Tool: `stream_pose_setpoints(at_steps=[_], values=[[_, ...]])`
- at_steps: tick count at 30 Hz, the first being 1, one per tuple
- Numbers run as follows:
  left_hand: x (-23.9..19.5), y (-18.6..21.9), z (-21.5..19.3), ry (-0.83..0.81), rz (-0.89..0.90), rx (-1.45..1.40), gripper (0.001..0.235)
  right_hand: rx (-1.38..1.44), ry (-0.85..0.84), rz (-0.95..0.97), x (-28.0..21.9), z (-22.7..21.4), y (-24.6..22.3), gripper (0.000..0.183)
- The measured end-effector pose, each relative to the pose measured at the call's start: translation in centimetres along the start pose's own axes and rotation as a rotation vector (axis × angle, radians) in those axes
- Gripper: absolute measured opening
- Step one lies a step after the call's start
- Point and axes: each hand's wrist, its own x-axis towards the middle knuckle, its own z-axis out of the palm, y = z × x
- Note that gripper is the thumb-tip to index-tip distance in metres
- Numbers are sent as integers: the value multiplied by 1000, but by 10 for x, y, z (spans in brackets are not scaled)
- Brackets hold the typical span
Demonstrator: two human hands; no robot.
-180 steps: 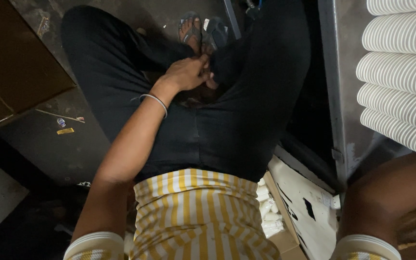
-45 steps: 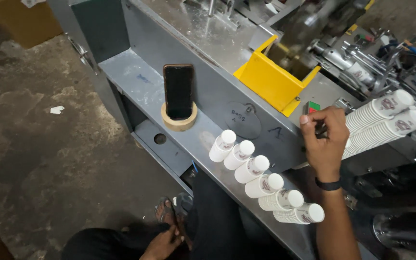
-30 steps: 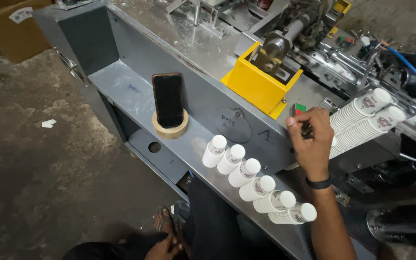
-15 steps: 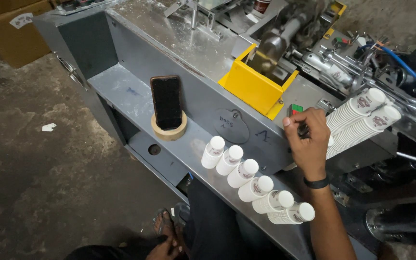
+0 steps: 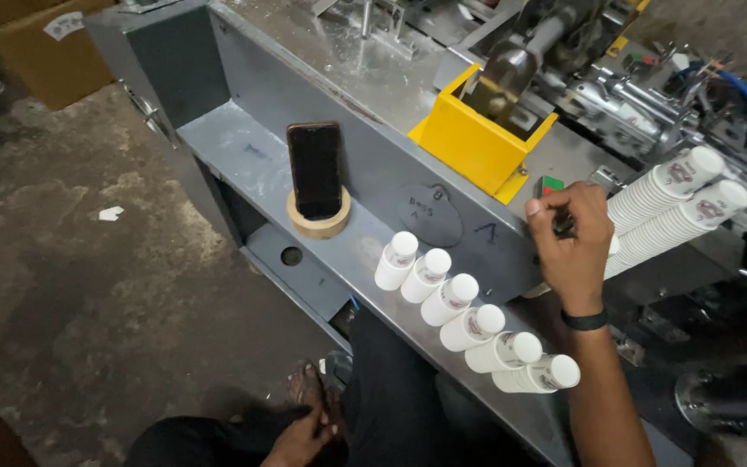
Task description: Operating and monitoring a machine used for manufacturing and stacking paper cups.
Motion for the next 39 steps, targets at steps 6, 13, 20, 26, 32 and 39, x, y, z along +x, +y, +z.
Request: stream_pose_setpoints(at_steps=[6,13,20,26,32,39], values=[[-15,27,-14,-40,-104,55,58,20,1,-12,-3,0,4,20],[-20,13,-7,78,6,72,52,9,-6,-20,-4,-1,9,24],[-31,29,-15,64,-14,63,51,31,8,-55,-3,-1,7,24],[-42,50,-25,7,-97,68,53,0,-5,-42,-3,-2,8,22],[-28,27,-15,-29,-119,64,54,22,-10,-61,-4,-2,8,23],[-29,25,-12,63,-21,70,57,27,-19,-70,-7,-1,13,26]])
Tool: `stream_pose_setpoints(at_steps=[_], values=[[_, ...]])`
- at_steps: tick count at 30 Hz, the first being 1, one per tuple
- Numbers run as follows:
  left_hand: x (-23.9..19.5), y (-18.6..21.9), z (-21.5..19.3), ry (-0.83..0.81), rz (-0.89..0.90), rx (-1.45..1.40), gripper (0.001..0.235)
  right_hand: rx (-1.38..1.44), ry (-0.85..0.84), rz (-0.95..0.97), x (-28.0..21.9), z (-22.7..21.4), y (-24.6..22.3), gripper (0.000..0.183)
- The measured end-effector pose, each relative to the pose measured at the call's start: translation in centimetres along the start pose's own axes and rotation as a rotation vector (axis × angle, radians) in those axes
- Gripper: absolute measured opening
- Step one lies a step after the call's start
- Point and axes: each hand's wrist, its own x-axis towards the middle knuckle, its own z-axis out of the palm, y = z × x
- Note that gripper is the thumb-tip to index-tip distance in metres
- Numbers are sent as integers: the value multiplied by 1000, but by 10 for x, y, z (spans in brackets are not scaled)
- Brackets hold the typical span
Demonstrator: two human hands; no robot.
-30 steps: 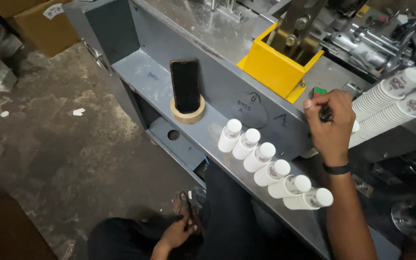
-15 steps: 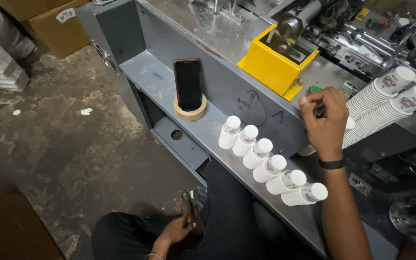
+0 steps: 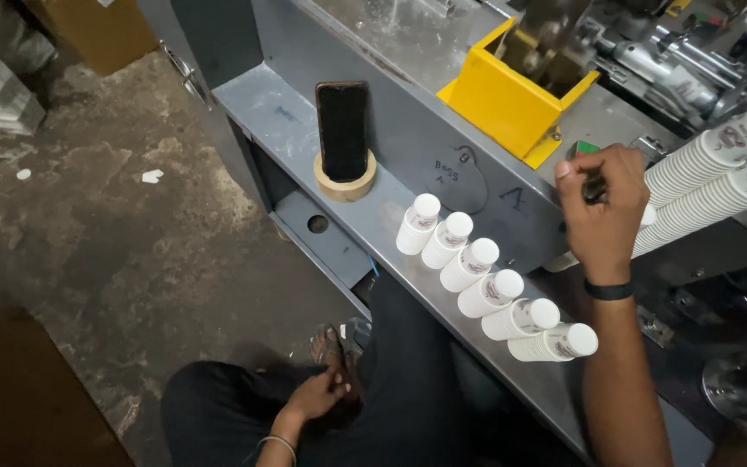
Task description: Operating and monitoring a machine used for manufacturing and stacking paper cups.
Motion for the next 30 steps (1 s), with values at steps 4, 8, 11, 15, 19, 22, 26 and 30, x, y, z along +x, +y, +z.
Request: stream_pose_setpoints(at_steps=[4,8,11,15,19,22,26,30], values=[[8,-12,6,1,13,-7,57,-14,-5,-6,-2,0,3,26],[10,-15,8,15,25,-13,56,20,-16,4,-5,1,8,24],[9,-14,7,21,26,-4,56,1,-24,-42,-8,1,12,18],[15,-23,12,29,34,18,56,37,-29,3,-11,2,18,19],[12,-23,12,23,18,57,53,26,-28,3,-11,1,20,19],[5,-21,11,50,36,45,51,29,-29,40,-7,0,15,26],[7,-17,10,44,3,50,52,33,-12,7,-11,1,22,16],[3,-13,8,26,-45,68,53,17,-10,-21,-10,2,22,24]])
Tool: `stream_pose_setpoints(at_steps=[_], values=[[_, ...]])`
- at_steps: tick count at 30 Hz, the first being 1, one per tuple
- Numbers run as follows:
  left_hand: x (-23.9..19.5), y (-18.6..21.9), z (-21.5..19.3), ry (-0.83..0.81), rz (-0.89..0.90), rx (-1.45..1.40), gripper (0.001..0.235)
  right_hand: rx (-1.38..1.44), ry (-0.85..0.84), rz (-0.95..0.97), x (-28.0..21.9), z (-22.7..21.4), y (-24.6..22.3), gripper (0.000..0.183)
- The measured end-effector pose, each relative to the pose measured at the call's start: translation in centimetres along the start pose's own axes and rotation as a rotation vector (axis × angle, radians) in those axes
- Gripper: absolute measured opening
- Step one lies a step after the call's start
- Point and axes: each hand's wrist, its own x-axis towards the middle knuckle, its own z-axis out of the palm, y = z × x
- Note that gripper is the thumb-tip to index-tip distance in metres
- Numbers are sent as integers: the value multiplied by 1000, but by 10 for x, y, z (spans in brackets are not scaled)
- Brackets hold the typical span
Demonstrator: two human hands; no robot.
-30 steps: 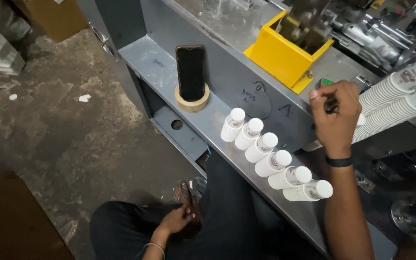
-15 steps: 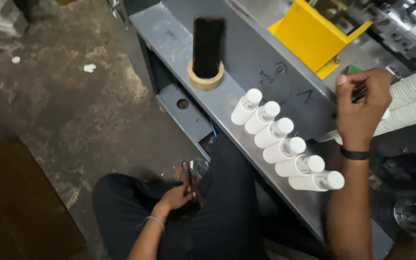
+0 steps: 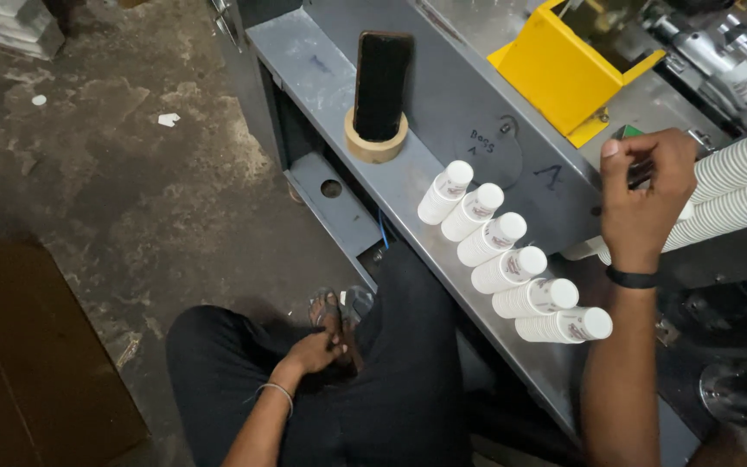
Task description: Operating and monitoring a machine used for manufacturing and stacking paper cups.
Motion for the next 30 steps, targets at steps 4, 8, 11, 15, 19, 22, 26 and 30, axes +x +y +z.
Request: stream_pose_setpoints(at_steps=[4,8,11,15,19,22,26,30], values=[[-8,11,-8,-2,2,-16,53,8,-14,-3,2,-1,-4,23],[-6,13,-9,0,18,-35,56,-13,-13,-9,3,-1,-6,27],[-4,14,-10,-32,-13,-22,55,1,-17,29,1,-1,-5,25],[-4,10,-8,-47,-1,-28,54,-26,-15,-32,1,-1,-4,30],[-16,30,-22,-63,-34,-62,55,5,-16,0,-1,0,-2,25],[-11,23,-16,-47,-28,-68,56,10,-15,53,0,-1,-4,19],[-7,15,-12,-16,32,-63,59,-25,-23,23,0,-1,-3,28],[-7,13,-10,-17,26,-40,56,-27,-22,-6,3,-2,-9,27]])
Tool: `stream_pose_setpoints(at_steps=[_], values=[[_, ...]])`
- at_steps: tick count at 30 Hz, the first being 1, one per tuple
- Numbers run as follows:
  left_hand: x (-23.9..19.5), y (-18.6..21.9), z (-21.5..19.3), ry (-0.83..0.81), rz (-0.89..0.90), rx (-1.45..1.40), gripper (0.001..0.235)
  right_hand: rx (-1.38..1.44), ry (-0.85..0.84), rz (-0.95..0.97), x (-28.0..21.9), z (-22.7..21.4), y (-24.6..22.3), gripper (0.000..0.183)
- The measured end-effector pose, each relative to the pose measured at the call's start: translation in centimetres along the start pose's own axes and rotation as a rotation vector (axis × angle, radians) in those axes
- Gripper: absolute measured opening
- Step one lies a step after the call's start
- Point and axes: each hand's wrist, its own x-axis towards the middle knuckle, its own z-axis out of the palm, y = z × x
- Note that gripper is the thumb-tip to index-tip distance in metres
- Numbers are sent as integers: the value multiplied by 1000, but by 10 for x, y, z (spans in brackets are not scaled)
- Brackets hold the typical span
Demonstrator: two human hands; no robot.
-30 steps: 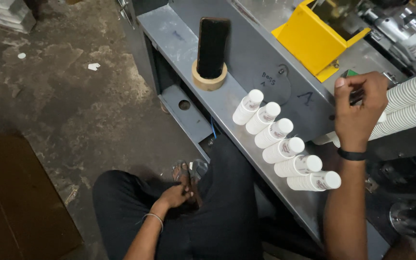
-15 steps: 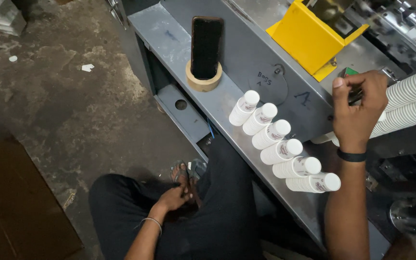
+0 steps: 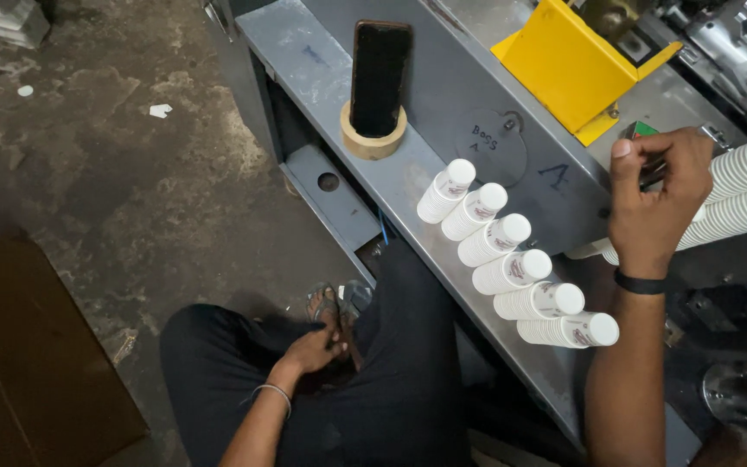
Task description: Operating and monitoring a machine used for manufacturing and stacking paper cups.
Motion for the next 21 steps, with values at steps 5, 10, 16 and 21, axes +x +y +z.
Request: stream_pose_setpoints(at_steps=[5,10,16,21], values=[[7,-10,6,-1,-26,10,54,15,-2,28,-2,0,7,24],[8,-10,6,5,5,43,53,-19,-31,8,-5,0,18,21],[10,-15,11,20,13,26,51,-53,-42,-48,-12,-2,33,18],[13,-25,15,63,53,9,51,99,-52,99,-14,5,34,15]])
